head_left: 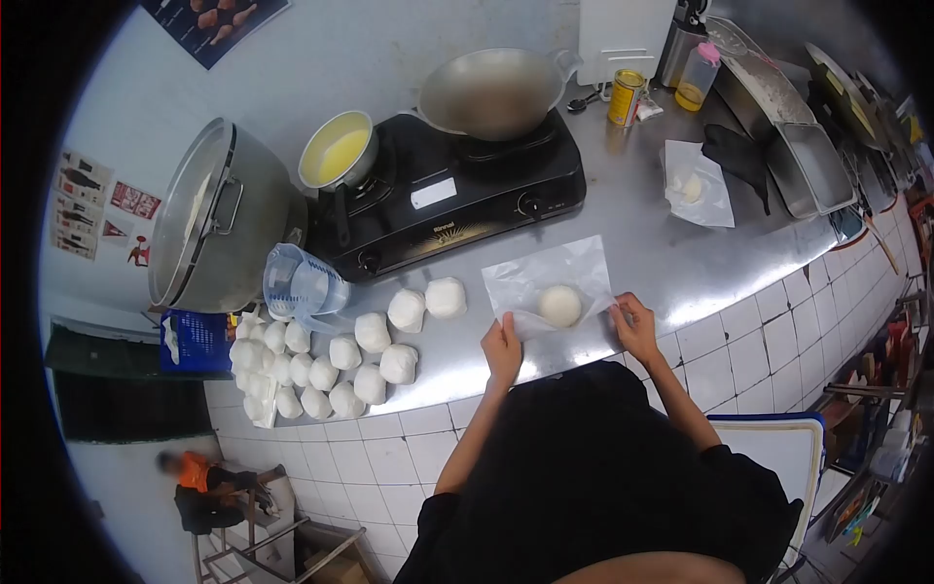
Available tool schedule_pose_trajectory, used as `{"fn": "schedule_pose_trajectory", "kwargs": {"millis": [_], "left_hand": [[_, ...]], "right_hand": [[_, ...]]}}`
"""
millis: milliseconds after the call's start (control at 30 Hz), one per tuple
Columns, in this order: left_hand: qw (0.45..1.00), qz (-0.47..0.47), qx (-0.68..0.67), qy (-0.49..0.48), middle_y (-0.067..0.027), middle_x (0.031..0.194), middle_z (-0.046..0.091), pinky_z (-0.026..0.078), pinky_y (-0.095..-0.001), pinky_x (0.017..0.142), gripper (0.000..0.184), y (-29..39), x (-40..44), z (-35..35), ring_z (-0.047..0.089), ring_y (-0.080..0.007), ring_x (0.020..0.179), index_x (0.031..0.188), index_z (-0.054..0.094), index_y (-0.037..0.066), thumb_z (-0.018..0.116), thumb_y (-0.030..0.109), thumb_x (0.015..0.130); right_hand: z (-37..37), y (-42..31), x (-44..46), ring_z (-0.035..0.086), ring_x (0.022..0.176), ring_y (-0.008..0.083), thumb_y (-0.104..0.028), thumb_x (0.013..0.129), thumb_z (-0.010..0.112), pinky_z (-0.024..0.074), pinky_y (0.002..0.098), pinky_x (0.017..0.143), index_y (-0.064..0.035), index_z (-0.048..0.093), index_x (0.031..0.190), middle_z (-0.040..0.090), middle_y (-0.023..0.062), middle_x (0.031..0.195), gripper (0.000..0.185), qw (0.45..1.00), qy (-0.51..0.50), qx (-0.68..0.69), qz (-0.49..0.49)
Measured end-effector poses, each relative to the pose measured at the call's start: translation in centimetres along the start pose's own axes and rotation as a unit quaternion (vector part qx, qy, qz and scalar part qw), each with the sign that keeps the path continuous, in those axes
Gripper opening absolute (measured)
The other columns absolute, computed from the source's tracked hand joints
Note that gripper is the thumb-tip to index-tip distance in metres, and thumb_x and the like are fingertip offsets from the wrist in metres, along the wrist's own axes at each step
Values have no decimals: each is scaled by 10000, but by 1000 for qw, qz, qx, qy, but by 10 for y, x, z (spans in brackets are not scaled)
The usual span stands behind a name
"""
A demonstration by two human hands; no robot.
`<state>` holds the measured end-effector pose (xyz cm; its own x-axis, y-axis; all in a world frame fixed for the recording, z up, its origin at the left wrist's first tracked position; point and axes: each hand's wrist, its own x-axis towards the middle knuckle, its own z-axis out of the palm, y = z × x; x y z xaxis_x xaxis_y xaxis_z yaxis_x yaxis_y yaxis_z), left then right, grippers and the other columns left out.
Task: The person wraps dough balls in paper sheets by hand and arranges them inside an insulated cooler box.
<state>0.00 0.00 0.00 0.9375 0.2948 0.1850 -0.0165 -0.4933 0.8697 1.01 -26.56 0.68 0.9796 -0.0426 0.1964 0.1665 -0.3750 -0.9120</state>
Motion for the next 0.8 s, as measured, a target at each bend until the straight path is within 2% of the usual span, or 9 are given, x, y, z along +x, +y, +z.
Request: {"fn": "schedule_pose_trajectory", "kwargs": {"millis": [67,167,267,367,467,567,667,800], "left_hand": [[999,-12,-25,32,-205,573,497,353,-405,496,393,4,3,2,436,-246,479,735,546,-33,500,236,1018],[997,-48,9,62,-207,579,496,360,-397,500,402,11,5,7,421,-241,481,750,558,-37,479,245,1026],[996,-47,2,72,-175,569,491,363,-354,511,395,6,10,11,376,-154,540,791,594,-46,485,257,1021],[995,-39,-19,87,-167,570,479,362,-351,511,387,23,14,10,370,-142,549,809,602,-46,493,261,1018],[996,-52,-14,72,-168,578,479,365,-347,517,378,14,15,10,364,-141,555,830,612,-47,500,262,1016],[994,-64,24,90,-181,586,510,389,-350,531,394,8,17,9,422,-181,529,841,627,-49,496,278,1016],[991,-53,82,96,-189,597,545,417,-365,551,402,0,21,7,524,-265,532,836,655,-18,500,311,1008],[984,-89,153,28,-177,613,583,439,-411,562,430,2,34,-3,589,-345,583,778,659,27,535,389,974]], "right_hand": [[8,0,2,647,649,186,-172,971,557,473,299,581,-52,614,1006,689,79,754,138,997,13,56,60],[12,2,6,567,595,130,-122,978,535,437,313,550,-46,585,954,617,37,664,94,991,85,-49,93],[16,12,5,515,599,98,-139,986,535,419,310,553,-28,555,930,561,30,632,125,989,97,-67,89],[24,24,0,504,612,100,-199,994,539,413,300,566,-10,532,947,544,45,628,195,985,88,138,55],[32,-14,14,500,632,98,-243,999,537,404,304,559,2,527,880,531,44,634,272,987,123,107,3],[28,-16,27,512,598,135,-229,991,546,403,320,550,3,541,819,537,103,618,288,987,103,36,120],[37,0,35,492,538,197,-212,978,554,399,351,522,8,551,785,507,178,598,293,987,119,-50,93],[38,11,39,450,488,247,-196,963,567,398,378,496,12,561,791,474,212,588,270,988,87,-110,71]]}}
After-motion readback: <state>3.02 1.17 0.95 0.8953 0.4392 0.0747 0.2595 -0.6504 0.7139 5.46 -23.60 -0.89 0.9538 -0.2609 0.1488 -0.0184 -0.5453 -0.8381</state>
